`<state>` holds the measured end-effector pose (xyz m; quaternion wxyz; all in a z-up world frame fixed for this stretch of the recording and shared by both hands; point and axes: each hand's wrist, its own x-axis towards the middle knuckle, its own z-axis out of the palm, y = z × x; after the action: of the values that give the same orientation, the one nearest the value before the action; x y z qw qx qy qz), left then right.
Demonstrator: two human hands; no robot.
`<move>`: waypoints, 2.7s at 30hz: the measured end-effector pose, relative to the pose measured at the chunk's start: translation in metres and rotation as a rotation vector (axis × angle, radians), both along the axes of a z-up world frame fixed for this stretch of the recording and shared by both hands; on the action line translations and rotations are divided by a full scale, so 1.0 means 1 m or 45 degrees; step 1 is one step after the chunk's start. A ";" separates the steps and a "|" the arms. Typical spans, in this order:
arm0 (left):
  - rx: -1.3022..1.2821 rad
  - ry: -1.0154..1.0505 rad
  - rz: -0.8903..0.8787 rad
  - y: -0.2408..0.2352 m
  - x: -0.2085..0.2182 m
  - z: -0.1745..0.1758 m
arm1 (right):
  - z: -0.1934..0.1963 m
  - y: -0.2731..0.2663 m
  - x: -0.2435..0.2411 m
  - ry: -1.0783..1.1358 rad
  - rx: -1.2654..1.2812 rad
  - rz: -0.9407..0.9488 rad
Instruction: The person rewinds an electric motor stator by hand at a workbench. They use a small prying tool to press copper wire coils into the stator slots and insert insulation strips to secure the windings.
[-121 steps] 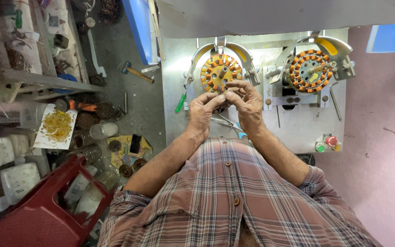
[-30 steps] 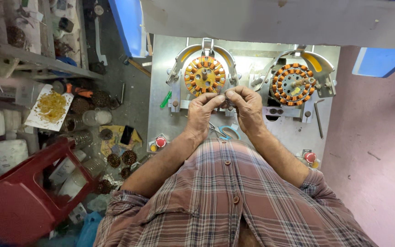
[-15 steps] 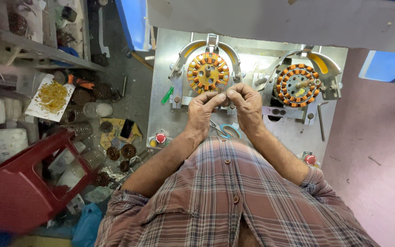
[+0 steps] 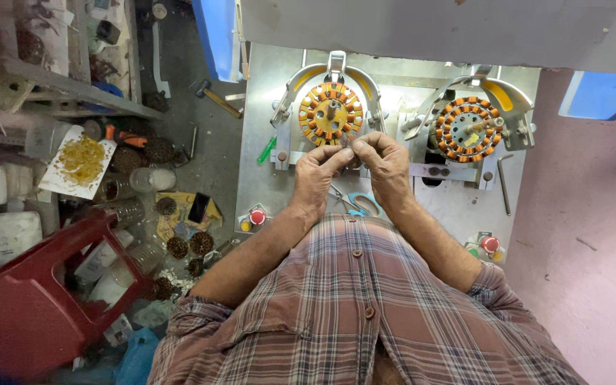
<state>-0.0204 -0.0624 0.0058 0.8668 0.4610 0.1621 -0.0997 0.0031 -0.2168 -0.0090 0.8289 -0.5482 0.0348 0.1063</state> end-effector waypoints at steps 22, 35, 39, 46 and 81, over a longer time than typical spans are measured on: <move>0.030 0.026 -0.185 0.022 0.018 0.001 | 0.003 0.016 0.002 0.075 0.081 -0.156; -0.027 0.029 -0.147 0.021 0.023 0.001 | -0.002 0.012 0.004 0.091 0.249 -0.124; -0.010 0.050 -0.137 0.021 0.024 0.000 | 0.001 0.012 0.003 0.145 0.331 -0.158; 0.020 0.039 -0.140 0.019 0.023 -0.001 | 0.007 0.014 0.003 0.081 0.178 -0.109; -0.006 0.076 -0.163 0.021 0.024 0.001 | 0.009 0.015 0.007 0.045 -0.055 -0.102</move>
<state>0.0040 -0.0411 0.0063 0.8545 0.4652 0.1576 -0.1690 0.0098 -0.2015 0.0004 0.8198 -0.5620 0.0737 0.0820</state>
